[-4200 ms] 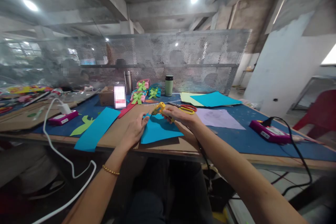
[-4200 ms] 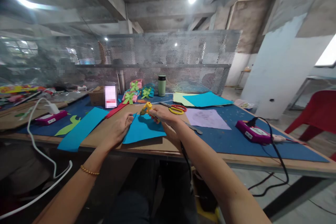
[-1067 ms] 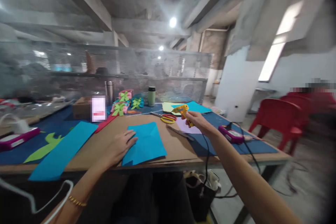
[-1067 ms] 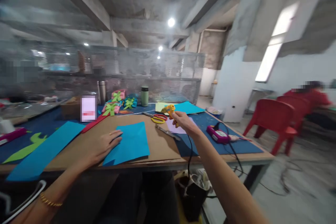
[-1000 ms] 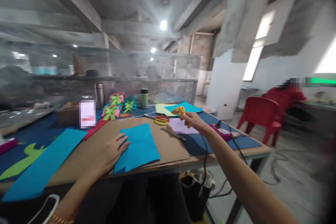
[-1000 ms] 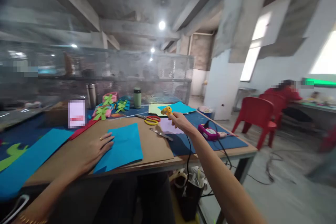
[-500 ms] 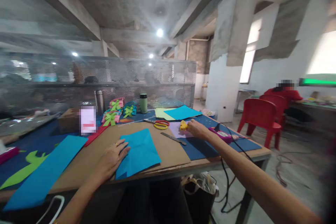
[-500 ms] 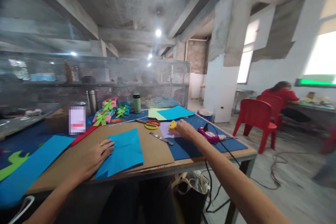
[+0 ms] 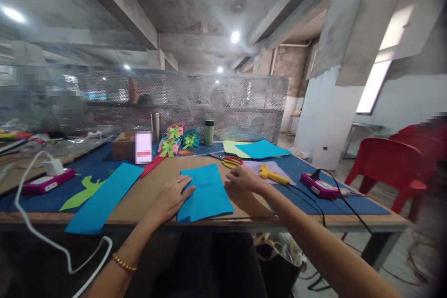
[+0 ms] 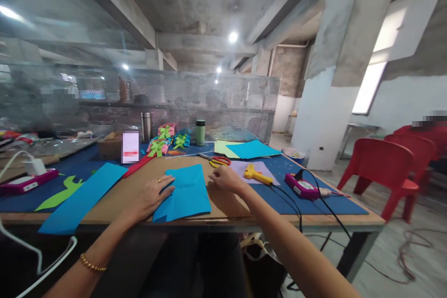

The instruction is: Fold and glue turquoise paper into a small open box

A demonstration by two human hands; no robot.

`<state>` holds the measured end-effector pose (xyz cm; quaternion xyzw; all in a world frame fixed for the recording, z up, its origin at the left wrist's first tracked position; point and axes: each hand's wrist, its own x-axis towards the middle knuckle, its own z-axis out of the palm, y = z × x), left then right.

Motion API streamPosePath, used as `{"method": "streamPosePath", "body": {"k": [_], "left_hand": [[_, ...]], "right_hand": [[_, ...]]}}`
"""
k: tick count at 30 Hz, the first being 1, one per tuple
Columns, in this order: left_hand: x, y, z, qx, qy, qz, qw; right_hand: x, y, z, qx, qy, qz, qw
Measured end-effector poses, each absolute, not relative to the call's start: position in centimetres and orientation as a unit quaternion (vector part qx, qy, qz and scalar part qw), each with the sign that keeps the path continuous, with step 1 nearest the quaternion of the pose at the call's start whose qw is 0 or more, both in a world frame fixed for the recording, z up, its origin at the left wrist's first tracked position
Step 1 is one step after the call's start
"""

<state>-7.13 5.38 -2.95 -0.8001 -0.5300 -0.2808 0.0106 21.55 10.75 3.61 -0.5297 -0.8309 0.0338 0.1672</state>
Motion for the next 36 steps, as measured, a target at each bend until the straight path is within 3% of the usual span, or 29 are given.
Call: {"method": "streamPosePath", "body": {"k": [8,20,28,36], "left_hand": [[-6.8,6.0,-2.7,-0.838,-0.493,-0.231,0.029],[-5.6,4.2,-1.1,-0.851,-0.449,-0.265,0.071],[-5.0,4.6,-1.6,-0.863,-0.447,-0.217,0.089],[-4.9,4.5,-1.6,-0.863,-0.450,-0.214,0.087]], "right_hand": [[17.4,11.6,1.4,-0.544,-0.789,0.158,0.237],[17.1,11.6,-0.2,-0.484,-0.771,0.228,0.345],[16.9,11.3,-0.8,-0.433,-0.740,0.309,0.412],[16.5,10.7,-0.7,-0.382,-0.743,0.357,0.419]]}}
